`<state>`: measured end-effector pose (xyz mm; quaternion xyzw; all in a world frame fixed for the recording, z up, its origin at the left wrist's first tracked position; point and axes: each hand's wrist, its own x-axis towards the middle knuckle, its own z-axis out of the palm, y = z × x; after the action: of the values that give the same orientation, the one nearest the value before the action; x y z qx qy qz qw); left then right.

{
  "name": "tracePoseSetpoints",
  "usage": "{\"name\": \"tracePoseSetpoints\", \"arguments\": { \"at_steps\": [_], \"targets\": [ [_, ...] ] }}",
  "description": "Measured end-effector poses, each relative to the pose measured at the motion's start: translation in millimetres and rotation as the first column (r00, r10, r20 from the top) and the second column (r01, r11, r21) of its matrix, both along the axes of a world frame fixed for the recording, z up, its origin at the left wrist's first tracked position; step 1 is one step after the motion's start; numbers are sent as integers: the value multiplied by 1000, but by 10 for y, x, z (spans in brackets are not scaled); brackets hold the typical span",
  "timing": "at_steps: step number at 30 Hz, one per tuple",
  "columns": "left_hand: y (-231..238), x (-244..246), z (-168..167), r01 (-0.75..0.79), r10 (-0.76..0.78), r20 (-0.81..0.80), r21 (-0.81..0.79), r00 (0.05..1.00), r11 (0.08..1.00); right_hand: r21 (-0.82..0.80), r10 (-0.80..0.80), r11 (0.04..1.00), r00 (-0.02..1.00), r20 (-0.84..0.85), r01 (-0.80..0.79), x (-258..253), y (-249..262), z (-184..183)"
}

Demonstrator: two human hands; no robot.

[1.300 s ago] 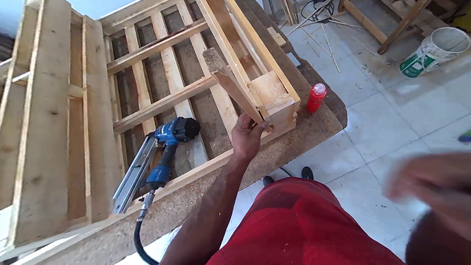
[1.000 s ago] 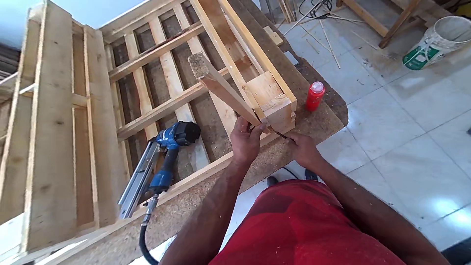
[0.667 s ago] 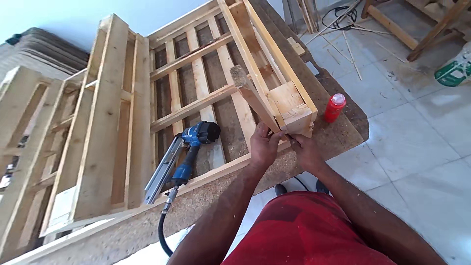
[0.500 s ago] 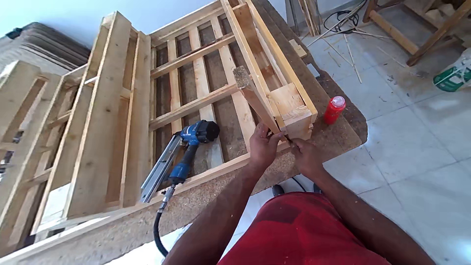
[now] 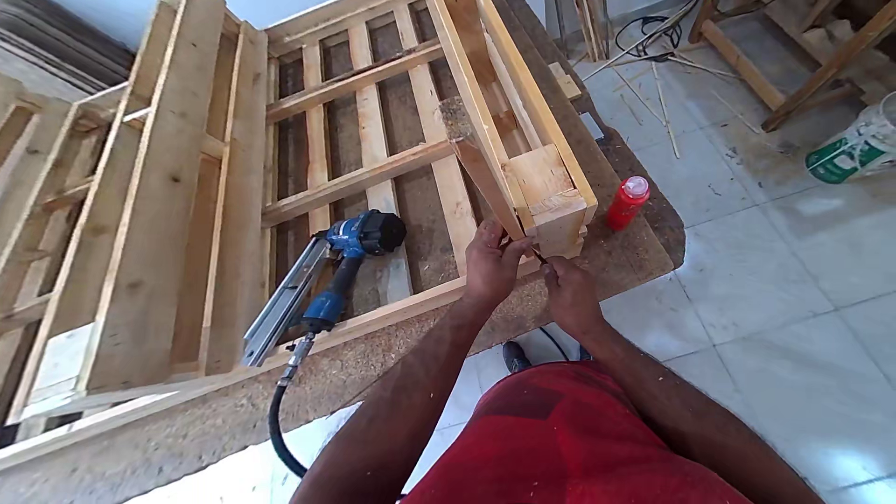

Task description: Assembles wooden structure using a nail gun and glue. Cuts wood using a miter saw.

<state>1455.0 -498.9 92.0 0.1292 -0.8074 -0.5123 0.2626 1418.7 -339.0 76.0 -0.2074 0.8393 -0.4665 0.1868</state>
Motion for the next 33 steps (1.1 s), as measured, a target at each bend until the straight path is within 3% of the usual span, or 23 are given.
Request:
{"name": "tracePoseSetpoints", "arguments": {
  "at_steps": [4,10,20,24,28,30,33],
  "targets": [
    [2,-5,22,5,-5,4,7,1000,1000,71,2,997,997,78,-7,-3,35,2],
    [22,3,18,-11,11,28,19,1000,1000,74,27,997,1000,-2,-27,-198,-203,115],
    [22,28,84,5,-6,52,17,999,1000,44,133,990,991,-5,-132,-180,-65,148],
    [75,158,297,16,-47,133,225,990,974,-10,187,982,979,-85,-189,-106,753,-159],
    [116,416,553,246,-177,-176,553,968,796,32,50,998,998,-43,-49,-237,1982,-703],
    [213,442,789,363,-210,-308,619,928,696,68,-65,995,998,-14,66,-267,2536,-869],
    [403,264,991,412,-221,-361,634,906,654,21,-243,970,970,30,242,-338,2977,-829]
  ]
}}
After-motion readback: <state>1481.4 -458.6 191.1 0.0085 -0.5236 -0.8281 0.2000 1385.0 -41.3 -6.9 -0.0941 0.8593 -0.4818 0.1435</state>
